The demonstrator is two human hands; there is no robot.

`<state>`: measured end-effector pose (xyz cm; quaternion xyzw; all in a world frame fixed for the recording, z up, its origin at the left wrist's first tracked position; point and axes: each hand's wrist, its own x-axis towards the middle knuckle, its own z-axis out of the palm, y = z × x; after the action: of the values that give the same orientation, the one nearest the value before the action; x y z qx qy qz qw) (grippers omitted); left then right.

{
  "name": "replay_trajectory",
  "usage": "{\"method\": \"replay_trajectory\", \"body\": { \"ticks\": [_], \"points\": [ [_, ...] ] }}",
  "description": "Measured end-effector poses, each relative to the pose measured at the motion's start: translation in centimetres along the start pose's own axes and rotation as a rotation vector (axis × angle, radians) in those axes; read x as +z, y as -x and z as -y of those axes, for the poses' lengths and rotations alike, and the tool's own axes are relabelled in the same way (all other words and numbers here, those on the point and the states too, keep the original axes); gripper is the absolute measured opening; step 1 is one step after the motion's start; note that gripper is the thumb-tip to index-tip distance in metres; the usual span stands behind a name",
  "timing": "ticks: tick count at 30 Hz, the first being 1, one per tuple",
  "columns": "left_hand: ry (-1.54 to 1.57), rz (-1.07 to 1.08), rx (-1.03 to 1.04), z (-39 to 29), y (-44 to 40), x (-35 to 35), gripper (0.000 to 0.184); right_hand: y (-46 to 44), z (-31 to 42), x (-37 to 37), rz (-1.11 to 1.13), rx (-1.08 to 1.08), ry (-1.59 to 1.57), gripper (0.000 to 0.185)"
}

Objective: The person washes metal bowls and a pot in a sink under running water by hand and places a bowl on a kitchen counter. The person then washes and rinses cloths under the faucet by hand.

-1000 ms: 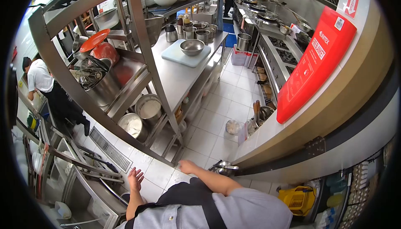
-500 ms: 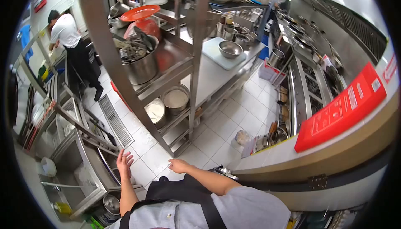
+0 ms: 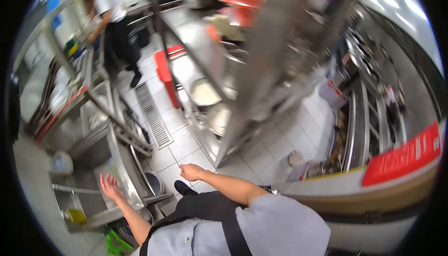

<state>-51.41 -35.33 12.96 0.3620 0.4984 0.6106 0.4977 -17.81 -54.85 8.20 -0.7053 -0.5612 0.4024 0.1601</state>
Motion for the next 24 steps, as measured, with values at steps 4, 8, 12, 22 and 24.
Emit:
{"method": "replay_trajectory", "body": {
  "ticks": [4,8,12,22,24],
  "points": [
    [0.021,-0.224,-0.039,-0.4,-6.7,-4.0,0.04,-5.6,7.5,-1.3,-0.018,-0.142,-0.121,0.045],
    [0.127,-0.293,-0.148,0.3,-10.5,-8.5,0.041,-12.3,10.9,0.0,-0.052,-0.241,-0.055,0.033],
    [0.323,-0.459,-0.173,0.6,-13.8,-11.7,0.04,-16.6,13.8,0.3,-0.021,-0.25,-0.138,0.03],
    [0.295,-0.694,-0.362,4.5,-23.6,-18.6,0.028,-26.2,22.5,0.6,0.105,-0.385,-0.073,0.025],
    [0.146,-0.718,-0.432,7.6,-24.3,-19.7,0.027,-30.0,23.7,1.1,0.043,-0.7,0.053,0.023]
  ]
}}
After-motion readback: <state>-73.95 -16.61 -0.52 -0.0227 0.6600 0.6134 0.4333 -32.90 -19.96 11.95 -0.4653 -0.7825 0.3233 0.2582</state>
